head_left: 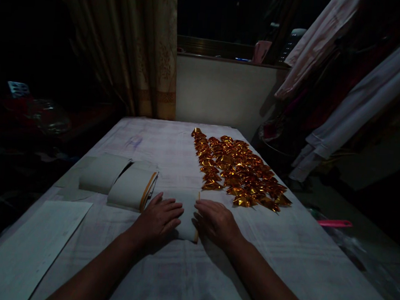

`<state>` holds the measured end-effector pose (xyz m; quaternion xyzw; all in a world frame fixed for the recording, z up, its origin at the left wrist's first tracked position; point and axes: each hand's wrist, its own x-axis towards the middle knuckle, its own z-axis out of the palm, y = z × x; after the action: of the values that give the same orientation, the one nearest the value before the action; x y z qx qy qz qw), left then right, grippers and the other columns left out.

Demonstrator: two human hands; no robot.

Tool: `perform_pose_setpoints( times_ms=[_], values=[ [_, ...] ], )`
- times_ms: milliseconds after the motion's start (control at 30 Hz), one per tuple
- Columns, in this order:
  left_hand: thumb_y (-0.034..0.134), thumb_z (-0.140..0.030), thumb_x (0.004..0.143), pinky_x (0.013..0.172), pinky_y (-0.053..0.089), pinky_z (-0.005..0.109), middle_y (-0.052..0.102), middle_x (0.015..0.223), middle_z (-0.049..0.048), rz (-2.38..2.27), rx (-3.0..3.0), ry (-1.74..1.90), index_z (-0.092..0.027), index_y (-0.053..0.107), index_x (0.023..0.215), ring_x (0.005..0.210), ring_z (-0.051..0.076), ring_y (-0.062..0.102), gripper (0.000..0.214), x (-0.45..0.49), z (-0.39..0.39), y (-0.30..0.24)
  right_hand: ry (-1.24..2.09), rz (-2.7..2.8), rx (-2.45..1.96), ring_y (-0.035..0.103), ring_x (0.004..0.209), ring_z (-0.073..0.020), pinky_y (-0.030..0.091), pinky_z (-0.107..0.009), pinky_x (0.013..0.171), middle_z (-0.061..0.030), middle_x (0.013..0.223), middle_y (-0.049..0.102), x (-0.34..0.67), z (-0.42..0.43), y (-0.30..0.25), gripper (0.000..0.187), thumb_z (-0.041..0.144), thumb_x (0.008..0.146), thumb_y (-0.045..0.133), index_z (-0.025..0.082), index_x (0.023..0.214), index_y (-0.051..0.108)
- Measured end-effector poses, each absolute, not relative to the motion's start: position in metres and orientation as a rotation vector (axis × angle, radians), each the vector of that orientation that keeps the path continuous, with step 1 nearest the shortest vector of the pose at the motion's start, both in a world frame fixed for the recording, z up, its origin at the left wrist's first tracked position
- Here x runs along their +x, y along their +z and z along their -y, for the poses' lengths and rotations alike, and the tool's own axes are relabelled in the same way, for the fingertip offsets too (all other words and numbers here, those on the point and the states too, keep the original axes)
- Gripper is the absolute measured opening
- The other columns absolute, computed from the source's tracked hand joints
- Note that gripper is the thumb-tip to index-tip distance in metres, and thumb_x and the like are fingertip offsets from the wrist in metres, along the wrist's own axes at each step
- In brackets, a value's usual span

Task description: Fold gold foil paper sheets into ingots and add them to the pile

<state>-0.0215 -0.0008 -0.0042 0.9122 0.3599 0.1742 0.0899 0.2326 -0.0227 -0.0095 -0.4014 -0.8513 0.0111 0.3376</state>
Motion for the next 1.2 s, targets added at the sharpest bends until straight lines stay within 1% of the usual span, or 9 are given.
perform_pose_setpoints(
  times_ms=[100, 200, 267, 367, 433, 700, 933, 1067, 1200],
  values=[
    [0.041, -0.032, 0.102, 0.11, 0.037, 0.051, 0.074, 0.119, 0.007, -1.069, 2.693, 0.573, -0.024, 0.07, 0.119, 0.111, 0.023, 0.066, 0.034, -0.019, 0.001, 0.002, 0.081, 2.306, -1.225, 0.057, 0.13, -0.0261, 0.048, -0.045, 0.106, -0.0166, 0.14, 0.061, 0.22, 0.014, -0.009, 0.042, 0.025, 0.097, 0.053, 0.016, 0.138, 0.056],
    [0.038, -0.031, 0.103, 0.1, 0.045, 0.045, 0.076, 0.11, 0.0067, -1.123, 2.687, 0.577, -0.022, 0.071, 0.112, 0.1, 0.021, 0.067, 0.036, -0.016, -0.001, 0.007, 0.144, 2.469, -1.353, 0.045, 0.14, -0.0302, 0.038, -0.051, 0.115, -0.0165, 0.148, 0.052, 0.209, 0.012, -0.009, 0.047, 0.03, 0.097, 0.055, 0.015, 0.141, 0.055],
    [0.039, -0.034, 0.103, 0.102, 0.043, 0.045, 0.073, 0.12, 0.0083, -1.187, 2.716, 0.547, -0.021, 0.069, 0.119, 0.111, 0.023, 0.065, 0.036, -0.015, -0.005, 0.006, 0.18, 2.525, -1.388, 0.04, 0.144, -0.0297, 0.033, -0.052, 0.118, -0.0148, 0.152, 0.048, 0.207, 0.012, -0.008, 0.048, 0.031, 0.098, 0.053, 0.016, 0.143, 0.053],
    [0.041, -0.041, 0.101, 0.115, 0.031, 0.051, 0.056, 0.147, 0.0112, -1.279, 2.794, 0.402, -0.019, 0.056, 0.14, 0.136, 0.027, 0.05, 0.047, -0.012, -0.01, -0.003, 0.213, 2.572, -1.387, 0.036, 0.147, -0.0279, 0.029, -0.051, 0.12, -0.0132, 0.155, 0.044, 0.209, 0.01, -0.003, 0.049, 0.028, 0.1, 0.049, 0.016, 0.147, 0.049],
    [0.04, -0.046, 0.101, 0.119, 0.025, 0.054, 0.047, 0.154, 0.0118, -1.357, 2.817, 0.312, -0.018, 0.048, 0.147, 0.143, 0.028, 0.042, 0.055, -0.009, -0.012, -0.01, 0.229, 2.578, -1.43, 0.035, 0.147, -0.0276, 0.028, -0.051, 0.121, -0.0131, 0.156, 0.043, 0.207, 0.006, 0.001, 0.048, 0.025, 0.1, 0.047, 0.015, 0.147, 0.049],
    [0.033, -0.05, 0.102, 0.123, 0.017, 0.052, 0.043, 0.157, 0.0096, -1.578, 2.776, 0.272, -0.019, 0.043, 0.151, 0.147, 0.026, 0.037, 0.059, 0.0, -0.006, -0.025, 0.25, 2.397, -1.698, 0.027, 0.15, -0.0278, 0.021, -0.052, 0.123, -0.0143, 0.16, 0.034, 0.175, 0.007, 0.003, 0.051, 0.027, 0.103, 0.038, 0.011, 0.152, 0.041],
    [0.045, -0.056, 0.095, 0.123, 0.016, 0.054, 0.039, 0.158, 0.0159, -1.503, 2.758, 0.169, -0.014, 0.041, 0.152, 0.148, 0.031, 0.035, 0.071, -0.016, -0.008, -0.017, 0.291, 2.365, -1.771, 0.025, 0.151, -0.0289, 0.018, -0.059, 0.122, -0.013, 0.162, 0.028, 0.193, 0.016, -0.009, 0.055, 0.035, 0.103, 0.04, 0.015, 0.154, 0.039],
    [0.043, -0.045, 0.098, 0.123, 0.019, 0.053, 0.038, 0.158, 0.0188, -1.483, 2.787, 0.254, -0.01, 0.046, 0.148, 0.148, 0.032, 0.033, 0.061, 0.0, -0.006, -0.009, 0.271, 2.36, -1.765, 0.025, 0.151, -0.0301, 0.017, -0.059, 0.122, -0.0134, 0.162, 0.029, 0.196, 0.018, -0.008, 0.055, 0.034, 0.102, 0.04, 0.013, 0.153, 0.039],
    [0.031, -0.037, 0.104, 0.122, 0.023, 0.049, 0.039, 0.159, 0.0149, -1.347, 2.804, 0.287, -0.013, 0.039, 0.152, 0.149, 0.027, 0.034, 0.055, 0.019, -0.003, -0.011, 0.26, 2.359, -1.765, 0.025, 0.151, -0.0298, 0.017, -0.059, 0.122, -0.013, 0.162, 0.03, 0.194, 0.018, -0.009, 0.054, 0.033, 0.103, 0.04, 0.015, 0.153, 0.039]
  ],
)
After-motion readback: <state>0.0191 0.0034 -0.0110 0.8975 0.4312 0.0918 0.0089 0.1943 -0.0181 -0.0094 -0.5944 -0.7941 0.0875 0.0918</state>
